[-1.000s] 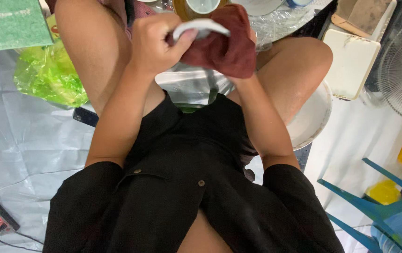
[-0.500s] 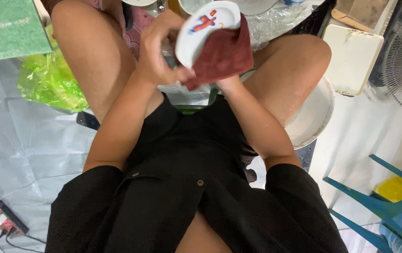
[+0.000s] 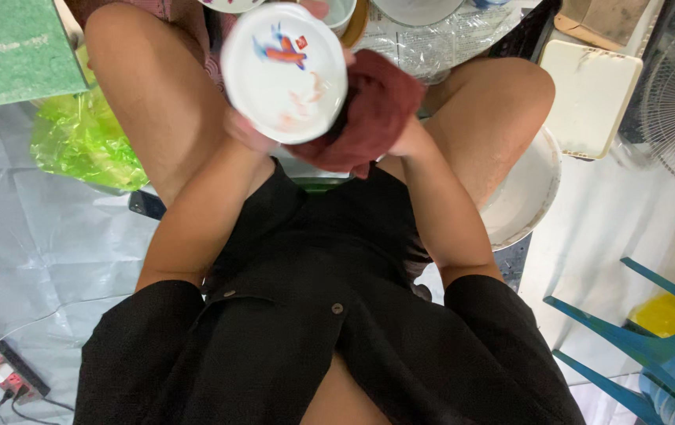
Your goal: The person sits on the floor and dries various ceramic dishes, including bowls, cups, and plates, using a maroon cloth. They pick up each item, wipe it thoroughly, and place it back on a table covered with newspaper.
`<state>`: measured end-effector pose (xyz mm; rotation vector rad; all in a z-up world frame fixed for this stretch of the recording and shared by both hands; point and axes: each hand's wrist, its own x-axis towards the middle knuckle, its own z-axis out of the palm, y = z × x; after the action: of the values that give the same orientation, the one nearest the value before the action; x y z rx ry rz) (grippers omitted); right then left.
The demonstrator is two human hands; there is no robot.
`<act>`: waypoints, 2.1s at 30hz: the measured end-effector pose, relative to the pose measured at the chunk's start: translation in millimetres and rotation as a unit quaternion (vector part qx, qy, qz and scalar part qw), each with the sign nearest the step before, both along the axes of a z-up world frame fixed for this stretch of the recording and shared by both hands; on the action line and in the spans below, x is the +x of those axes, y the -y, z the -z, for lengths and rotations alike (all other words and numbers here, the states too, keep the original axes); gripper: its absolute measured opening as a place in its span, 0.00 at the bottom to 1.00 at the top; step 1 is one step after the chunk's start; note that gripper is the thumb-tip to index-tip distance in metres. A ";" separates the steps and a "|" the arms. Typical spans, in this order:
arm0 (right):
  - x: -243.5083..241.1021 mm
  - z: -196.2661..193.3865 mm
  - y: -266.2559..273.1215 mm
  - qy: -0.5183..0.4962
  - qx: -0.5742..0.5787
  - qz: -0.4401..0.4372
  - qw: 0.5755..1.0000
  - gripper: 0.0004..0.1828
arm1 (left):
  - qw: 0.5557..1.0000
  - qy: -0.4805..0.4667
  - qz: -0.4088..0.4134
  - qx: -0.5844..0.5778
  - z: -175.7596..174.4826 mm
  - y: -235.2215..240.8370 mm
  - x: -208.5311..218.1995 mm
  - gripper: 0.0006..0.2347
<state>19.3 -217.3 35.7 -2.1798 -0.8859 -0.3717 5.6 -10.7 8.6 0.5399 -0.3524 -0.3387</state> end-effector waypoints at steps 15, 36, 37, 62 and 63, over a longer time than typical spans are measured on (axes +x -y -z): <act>-6.5 20.8 -34.2 -0.093 0.055 0.064 0.992 0.30 | 0.980 0.026 0.029 0.196 64.1 6.4 -13.3 0.55; -15.4 -12.2 -35.0 0.065 -0.129 -0.003 0.990 0.38 | 0.992 -0.049 -0.028 0.111 35.2 15.3 -12.8 0.45; -15.9 -12.2 -37.3 0.051 -0.105 -0.036 0.993 0.33 | 0.992 -0.041 -0.024 0.116 37.7 15.4 -11.3 0.42; -0.1 -120.0 57.0 0.098 0.171 -0.129 0.972 0.13 | 0.728 0.237 -0.178 0.618 -127.9 -52.8 78.0 0.12; -7.6 -120.0 60.2 0.074 0.169 -0.123 0.975 0.13 | 0.703 0.270 -0.183 0.633 -139.1 -57.6 92.8 0.12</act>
<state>11.7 -277.5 155.7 -1.7257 -1.0766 -0.5245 98.4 46.9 147.8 2.0868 -0.5388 0.0405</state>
